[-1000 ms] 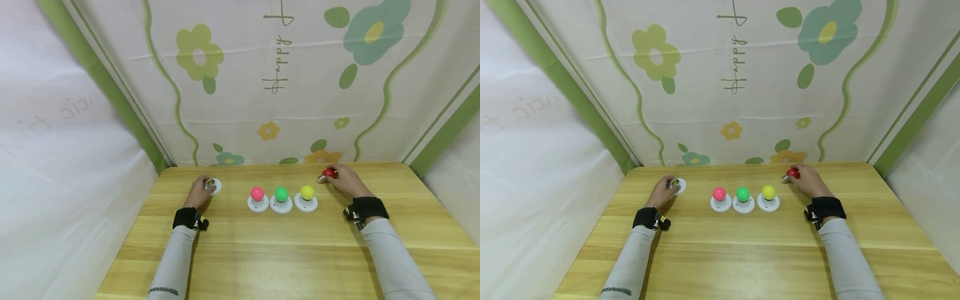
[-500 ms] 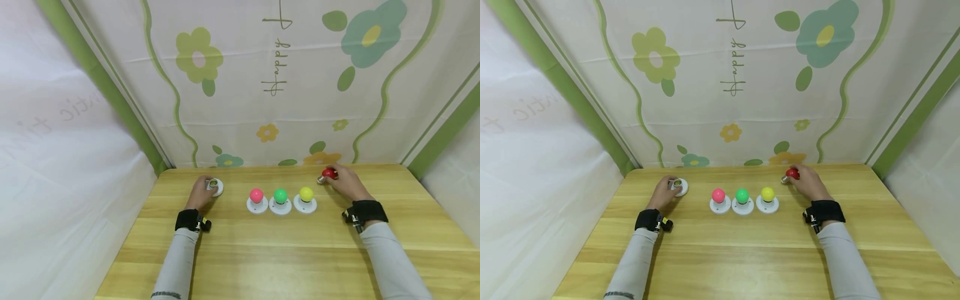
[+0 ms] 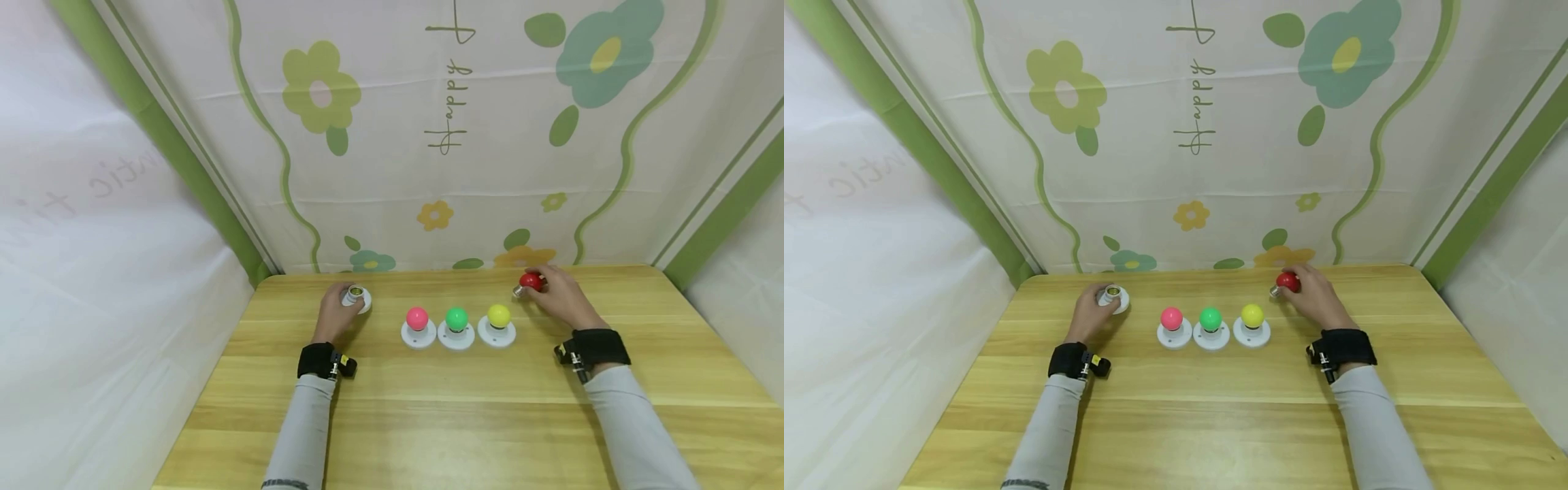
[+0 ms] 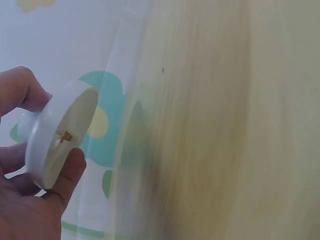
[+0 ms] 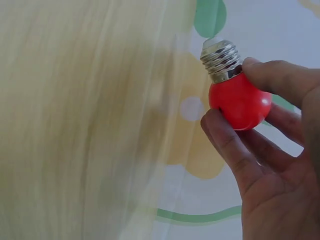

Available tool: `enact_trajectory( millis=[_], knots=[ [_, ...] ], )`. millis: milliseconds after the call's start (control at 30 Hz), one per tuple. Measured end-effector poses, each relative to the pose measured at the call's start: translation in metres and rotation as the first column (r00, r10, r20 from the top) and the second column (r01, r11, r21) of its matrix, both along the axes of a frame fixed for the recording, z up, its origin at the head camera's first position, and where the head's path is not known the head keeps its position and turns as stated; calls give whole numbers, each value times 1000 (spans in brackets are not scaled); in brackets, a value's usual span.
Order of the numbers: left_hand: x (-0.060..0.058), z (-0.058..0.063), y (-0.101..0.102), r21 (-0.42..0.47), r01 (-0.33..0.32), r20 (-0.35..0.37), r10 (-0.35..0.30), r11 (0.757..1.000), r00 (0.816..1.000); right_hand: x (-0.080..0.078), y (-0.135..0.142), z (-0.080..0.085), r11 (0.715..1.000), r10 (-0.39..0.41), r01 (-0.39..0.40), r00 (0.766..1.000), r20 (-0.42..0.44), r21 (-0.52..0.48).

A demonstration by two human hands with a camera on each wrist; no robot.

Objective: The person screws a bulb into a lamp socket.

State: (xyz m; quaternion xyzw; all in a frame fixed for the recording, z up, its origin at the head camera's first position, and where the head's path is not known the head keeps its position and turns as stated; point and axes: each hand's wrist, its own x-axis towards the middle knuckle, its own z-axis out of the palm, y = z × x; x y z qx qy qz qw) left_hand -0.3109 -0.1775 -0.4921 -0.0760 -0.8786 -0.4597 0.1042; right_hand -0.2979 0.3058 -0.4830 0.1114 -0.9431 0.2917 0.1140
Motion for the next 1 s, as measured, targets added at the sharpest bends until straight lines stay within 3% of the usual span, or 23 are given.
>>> enact_trajectory(
  millis=[233,433,733,1000],
  knots=[
    [2,5,13,3,6,-49,-6,1000,999,3,-10,6,998,48,-50,998,-28,-43],
    [4,10,25,5,34,-95,-33,999,995,6,-18,12,998,60,-62,994,-93,-19],
    [6,21,44,-11,72,-164,-73,997,984,12,-35,34,997,82,-83,984,-159,3],
    [13,35,62,-29,132,-214,-136,991,967,24,-51,57,990,143,-143,958,-250,19]
  ],
)
